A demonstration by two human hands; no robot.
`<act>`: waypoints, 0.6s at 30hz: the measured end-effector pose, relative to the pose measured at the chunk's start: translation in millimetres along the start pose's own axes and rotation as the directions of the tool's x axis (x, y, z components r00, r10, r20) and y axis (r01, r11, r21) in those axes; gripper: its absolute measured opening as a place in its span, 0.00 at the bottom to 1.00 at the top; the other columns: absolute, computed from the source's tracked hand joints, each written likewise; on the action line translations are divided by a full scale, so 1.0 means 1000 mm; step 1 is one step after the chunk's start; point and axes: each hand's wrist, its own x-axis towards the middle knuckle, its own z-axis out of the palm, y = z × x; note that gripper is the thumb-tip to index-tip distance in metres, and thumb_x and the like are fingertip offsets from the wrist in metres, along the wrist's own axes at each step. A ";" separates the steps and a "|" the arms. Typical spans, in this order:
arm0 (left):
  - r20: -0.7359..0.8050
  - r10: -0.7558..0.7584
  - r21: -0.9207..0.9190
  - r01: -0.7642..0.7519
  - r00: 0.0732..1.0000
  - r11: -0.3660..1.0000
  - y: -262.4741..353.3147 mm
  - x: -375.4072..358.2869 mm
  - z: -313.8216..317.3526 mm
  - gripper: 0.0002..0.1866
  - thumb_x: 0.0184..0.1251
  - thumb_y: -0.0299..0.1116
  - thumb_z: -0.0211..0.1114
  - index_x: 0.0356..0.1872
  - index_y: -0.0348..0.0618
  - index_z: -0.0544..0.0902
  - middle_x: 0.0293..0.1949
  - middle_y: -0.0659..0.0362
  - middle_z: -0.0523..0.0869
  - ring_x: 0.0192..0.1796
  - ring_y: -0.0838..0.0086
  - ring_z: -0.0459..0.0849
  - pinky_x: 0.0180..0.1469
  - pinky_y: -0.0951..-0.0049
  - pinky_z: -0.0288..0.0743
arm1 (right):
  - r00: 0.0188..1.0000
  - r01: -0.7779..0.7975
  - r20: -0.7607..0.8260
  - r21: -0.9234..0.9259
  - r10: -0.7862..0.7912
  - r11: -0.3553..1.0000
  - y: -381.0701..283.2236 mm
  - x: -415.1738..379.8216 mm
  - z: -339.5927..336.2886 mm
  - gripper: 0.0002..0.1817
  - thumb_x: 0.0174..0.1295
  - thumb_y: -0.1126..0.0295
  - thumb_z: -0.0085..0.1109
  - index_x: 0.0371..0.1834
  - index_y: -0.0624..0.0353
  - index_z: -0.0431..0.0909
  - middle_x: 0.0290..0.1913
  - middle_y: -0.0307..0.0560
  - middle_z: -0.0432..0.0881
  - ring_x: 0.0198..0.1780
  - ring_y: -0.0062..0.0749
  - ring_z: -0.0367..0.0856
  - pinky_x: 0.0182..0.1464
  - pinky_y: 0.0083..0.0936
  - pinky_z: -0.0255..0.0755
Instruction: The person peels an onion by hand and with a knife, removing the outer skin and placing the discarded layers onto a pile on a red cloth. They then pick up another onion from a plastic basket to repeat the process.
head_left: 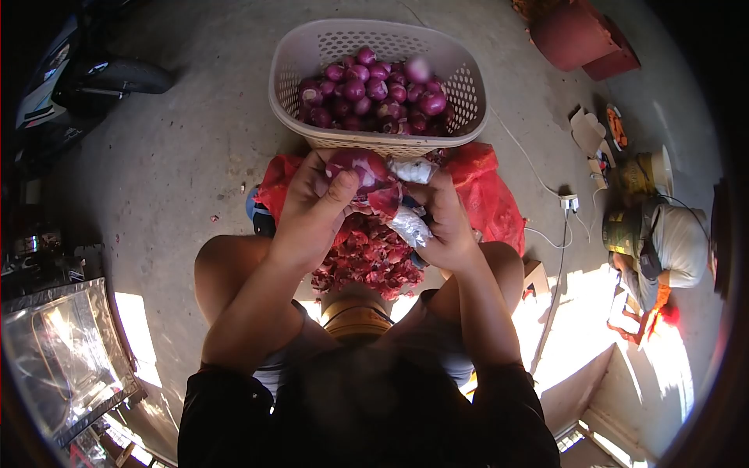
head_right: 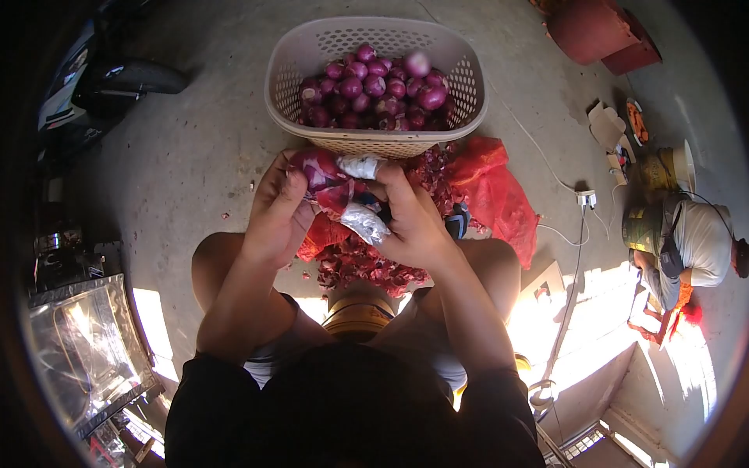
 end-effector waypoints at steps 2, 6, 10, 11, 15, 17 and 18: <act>0.012 0.003 0.018 -0.003 1.000 1.000 0.000 0.000 0.000 0.19 0.69 0.42 0.51 0.54 0.40 0.67 0.49 0.56 0.78 0.50 0.72 0.78 0.51 0.68 0.73 | 0.999 0.039 0.014 -0.064 -0.038 0.997 -0.001 0.003 -0.003 0.29 0.51 0.75 0.63 0.55 0.59 0.60 0.37 0.50 0.82 0.39 0.35 0.83 0.40 0.23 0.71; 0.016 -0.067 -0.015 0.067 0.998 0.998 0.001 0.000 -0.006 0.17 0.69 0.39 0.51 0.53 0.40 0.68 0.49 0.56 0.78 0.49 0.72 0.78 0.47 0.69 0.74 | 0.996 0.021 -0.083 0.111 -0.012 0.994 -0.008 0.008 -0.005 0.22 0.55 0.79 0.58 0.53 0.61 0.64 0.43 0.48 0.80 0.43 0.28 0.80 0.45 0.21 0.71; 0.052 -0.130 -0.097 0.135 0.990 0.986 0.007 0.002 -0.011 0.18 0.68 0.38 0.48 0.54 0.39 0.68 0.51 0.53 0.77 0.51 0.68 0.77 0.48 0.66 0.73 | 0.988 -0.047 -0.123 0.313 0.089 0.949 -0.012 0.008 -0.014 0.20 0.58 0.83 0.54 0.54 0.63 0.64 0.48 0.45 0.76 0.49 0.25 0.76 0.49 0.20 0.69; 0.045 -0.125 -0.131 0.129 0.991 0.983 0.009 0.002 -0.008 0.19 0.67 0.38 0.48 0.55 0.39 0.68 0.52 0.53 0.76 0.52 0.67 0.77 0.49 0.65 0.72 | 0.990 -0.006 -0.132 0.318 0.051 0.948 -0.012 0.008 -0.014 0.20 0.58 0.83 0.54 0.54 0.63 0.64 0.49 0.46 0.75 0.50 0.25 0.76 0.50 0.20 0.69; 0.071 -0.144 -0.342 0.160 0.987 0.926 0.012 0.002 -0.005 0.22 0.63 0.37 0.50 0.57 0.38 0.67 0.54 0.51 0.75 0.56 0.63 0.75 0.54 0.62 0.70 | 0.991 0.072 -0.129 0.396 -0.022 0.915 -0.010 0.007 -0.009 0.20 0.58 0.84 0.52 0.54 0.63 0.63 0.52 0.46 0.73 0.52 0.27 0.74 0.52 0.21 0.69; 0.114 -0.154 -0.419 0.188 0.981 0.888 0.013 0.002 -0.006 0.22 0.62 0.36 0.52 0.56 0.38 0.67 0.53 0.51 0.75 0.56 0.62 0.75 0.55 0.62 0.70 | 0.990 0.065 -0.141 0.415 -0.006 0.908 -0.011 0.007 -0.007 0.20 0.58 0.84 0.52 0.54 0.63 0.62 0.52 0.46 0.73 0.52 0.27 0.75 0.52 0.22 0.69; 0.133 -0.151 -0.426 0.194 0.979 0.884 0.014 0.003 -0.005 0.22 0.62 0.36 0.52 0.56 0.38 0.67 0.54 0.50 0.75 0.56 0.61 0.75 0.55 0.61 0.70 | 0.986 0.061 -0.164 0.400 0.006 0.915 -0.012 0.007 -0.007 0.20 0.58 0.84 0.52 0.54 0.63 0.62 0.52 0.47 0.73 0.52 0.28 0.75 0.51 0.21 0.69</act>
